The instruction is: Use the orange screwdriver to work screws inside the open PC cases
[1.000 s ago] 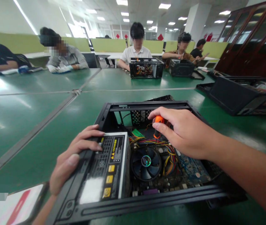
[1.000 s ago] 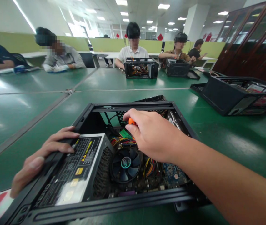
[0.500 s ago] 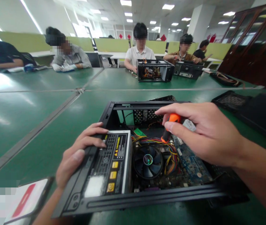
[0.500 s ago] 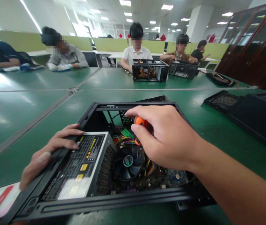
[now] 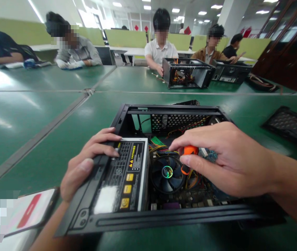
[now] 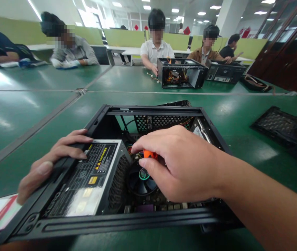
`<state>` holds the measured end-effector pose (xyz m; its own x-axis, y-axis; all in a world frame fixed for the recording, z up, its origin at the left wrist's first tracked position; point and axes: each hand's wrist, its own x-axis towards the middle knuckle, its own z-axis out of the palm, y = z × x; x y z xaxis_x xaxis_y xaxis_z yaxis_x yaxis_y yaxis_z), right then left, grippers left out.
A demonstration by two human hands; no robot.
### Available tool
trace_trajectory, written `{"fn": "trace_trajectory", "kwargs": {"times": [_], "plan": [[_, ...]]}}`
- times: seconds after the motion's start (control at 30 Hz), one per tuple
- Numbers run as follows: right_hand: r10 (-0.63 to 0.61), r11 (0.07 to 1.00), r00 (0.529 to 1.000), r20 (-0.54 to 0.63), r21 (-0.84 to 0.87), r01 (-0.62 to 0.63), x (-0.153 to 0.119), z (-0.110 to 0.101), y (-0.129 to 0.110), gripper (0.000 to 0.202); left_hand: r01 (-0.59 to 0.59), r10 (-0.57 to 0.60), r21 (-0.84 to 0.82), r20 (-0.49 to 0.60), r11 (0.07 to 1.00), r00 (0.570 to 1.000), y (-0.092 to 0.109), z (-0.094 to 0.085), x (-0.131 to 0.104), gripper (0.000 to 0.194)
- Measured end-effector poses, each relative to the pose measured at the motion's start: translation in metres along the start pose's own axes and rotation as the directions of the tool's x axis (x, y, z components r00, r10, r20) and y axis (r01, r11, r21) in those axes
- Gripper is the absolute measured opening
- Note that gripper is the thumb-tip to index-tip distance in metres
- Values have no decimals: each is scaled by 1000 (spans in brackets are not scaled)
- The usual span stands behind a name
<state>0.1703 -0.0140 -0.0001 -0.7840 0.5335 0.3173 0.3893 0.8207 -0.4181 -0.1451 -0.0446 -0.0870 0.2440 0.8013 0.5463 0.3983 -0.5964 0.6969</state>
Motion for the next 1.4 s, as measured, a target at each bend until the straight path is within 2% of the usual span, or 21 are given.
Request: {"fn": "trace_trajectory", "kwargs": {"times": [0.3,0.77,1.4], "plan": [[-25,998,999,-23,50,27,-3,-2,-2,16,-5,5,5,7,1000,1000,-2,-1,-1,33],[-46,998,999,-25,35,47,-4,-2,-2,16,-7,7,-4,-6,1000,1000,-2,-1,-2,34],[-19,999,1000,2,31,19,-3,-1,-2,16,-14,14,-9,5,1000,1000,-1,-1,-1,33]]}}
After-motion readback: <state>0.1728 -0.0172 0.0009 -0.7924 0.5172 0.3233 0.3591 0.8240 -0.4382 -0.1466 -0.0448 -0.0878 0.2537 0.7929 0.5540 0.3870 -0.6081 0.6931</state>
